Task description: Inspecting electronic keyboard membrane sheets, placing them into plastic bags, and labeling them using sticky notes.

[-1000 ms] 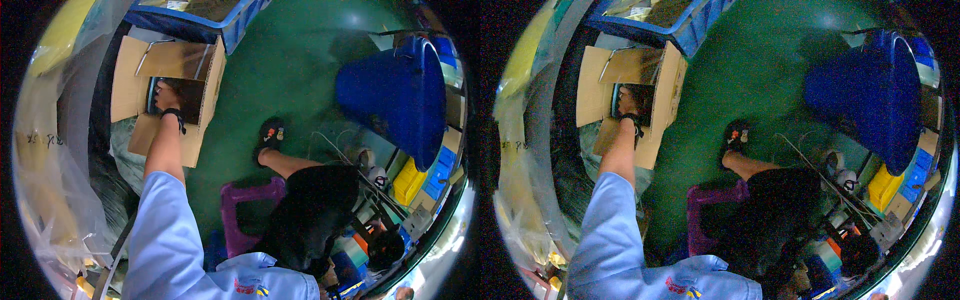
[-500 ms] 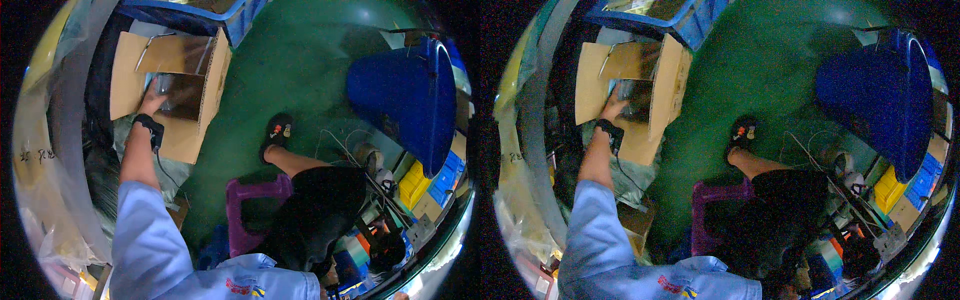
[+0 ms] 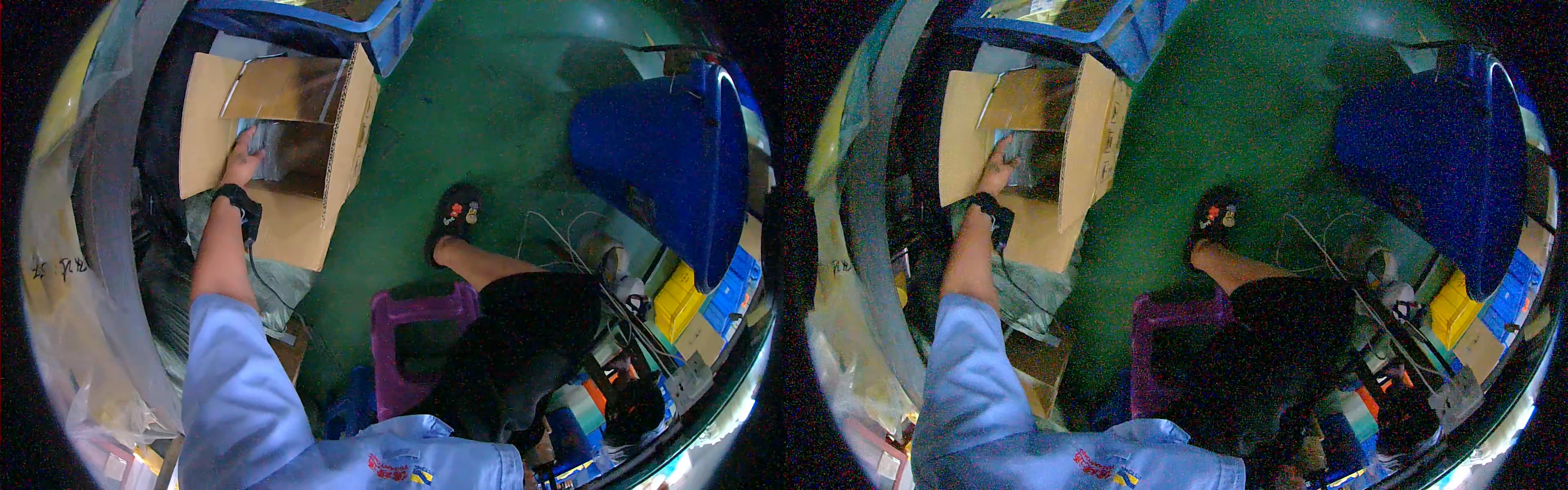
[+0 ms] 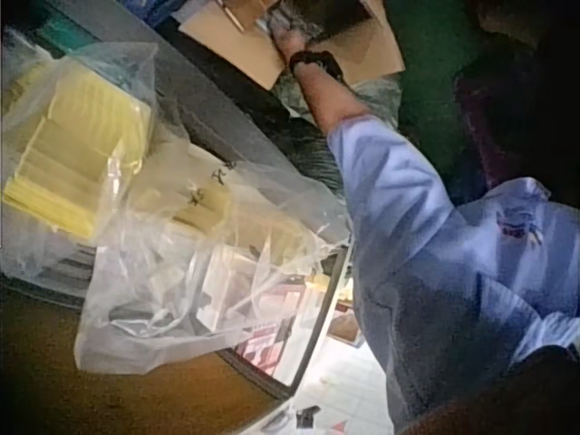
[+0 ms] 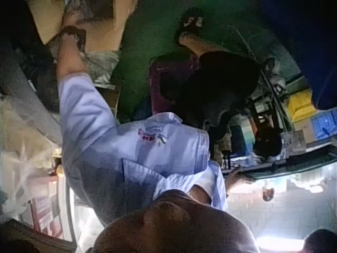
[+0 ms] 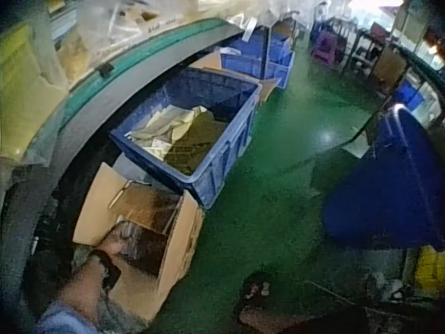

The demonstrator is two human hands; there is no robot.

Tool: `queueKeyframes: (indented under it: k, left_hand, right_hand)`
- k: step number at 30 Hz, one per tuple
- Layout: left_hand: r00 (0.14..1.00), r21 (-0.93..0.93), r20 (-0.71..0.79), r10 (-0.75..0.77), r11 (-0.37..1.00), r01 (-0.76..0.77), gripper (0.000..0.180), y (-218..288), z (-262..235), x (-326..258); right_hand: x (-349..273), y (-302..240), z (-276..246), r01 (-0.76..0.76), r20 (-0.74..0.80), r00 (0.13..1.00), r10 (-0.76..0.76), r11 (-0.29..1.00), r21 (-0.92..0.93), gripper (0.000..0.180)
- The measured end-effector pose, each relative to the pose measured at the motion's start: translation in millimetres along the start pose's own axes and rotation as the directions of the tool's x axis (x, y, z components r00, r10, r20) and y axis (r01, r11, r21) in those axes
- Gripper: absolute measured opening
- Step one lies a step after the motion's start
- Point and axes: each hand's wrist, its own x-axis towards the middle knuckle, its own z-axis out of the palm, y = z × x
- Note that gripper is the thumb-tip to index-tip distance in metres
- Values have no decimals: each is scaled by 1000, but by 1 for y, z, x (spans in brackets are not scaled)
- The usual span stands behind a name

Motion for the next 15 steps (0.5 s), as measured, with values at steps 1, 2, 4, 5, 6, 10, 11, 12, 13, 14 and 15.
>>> queueKeyframes:
  k: [1,2,4,5,6,10,11,12,13,14,15]
  left_hand:
    - [995,100,-35,93,991,-89,59,1,0,1]
    - [988,211,-36,152,967,-141,56,3,0,1]
    - [999,216,-39,35,976,-25,57,7,4,4]
    - [992,235,-24,-125,964,127,59,9,6,5]
    - [992,235,-22,-122,964,124,59,11,9,7]
    - [988,436,-153,-4,897,71,68,20,17,10]
    - [989,468,-137,-61,876,119,67,25,16,10]
    - [983,469,-184,26,881,65,67,31,12,10]
    - [983,517,-170,-65,843,145,66,40,6,7]
    - [977,558,-167,-133,804,205,64,49,-1,0]
    - [985,580,-155,-79,799,155,62,59,-12,-9]
  right_hand:
    - [1,-1,2,0,5,1000,0,1000,0,103]
    - [2,-1,3,-3,11,1000,3,1000,5,103]
    - [4,-3,4,-8,21,1000,8,1000,9,104]
    - [4,-4,5,-9,24,1000,9,1000,11,104]
    - [5,-5,6,-12,27,1000,12,1000,15,104]
    - [6,-8,10,-43,48,998,41,998,36,105]
    - [6,-9,10,-45,40,998,44,998,45,104]
    - [7,-10,11,-43,40,998,41,998,47,103]
    - [6,-11,11,-40,37,999,39,998,43,102]
    - [7,-12,12,-37,35,999,35,998,44,101]
    - [8,-13,11,-31,33,999,30,999,43,100]
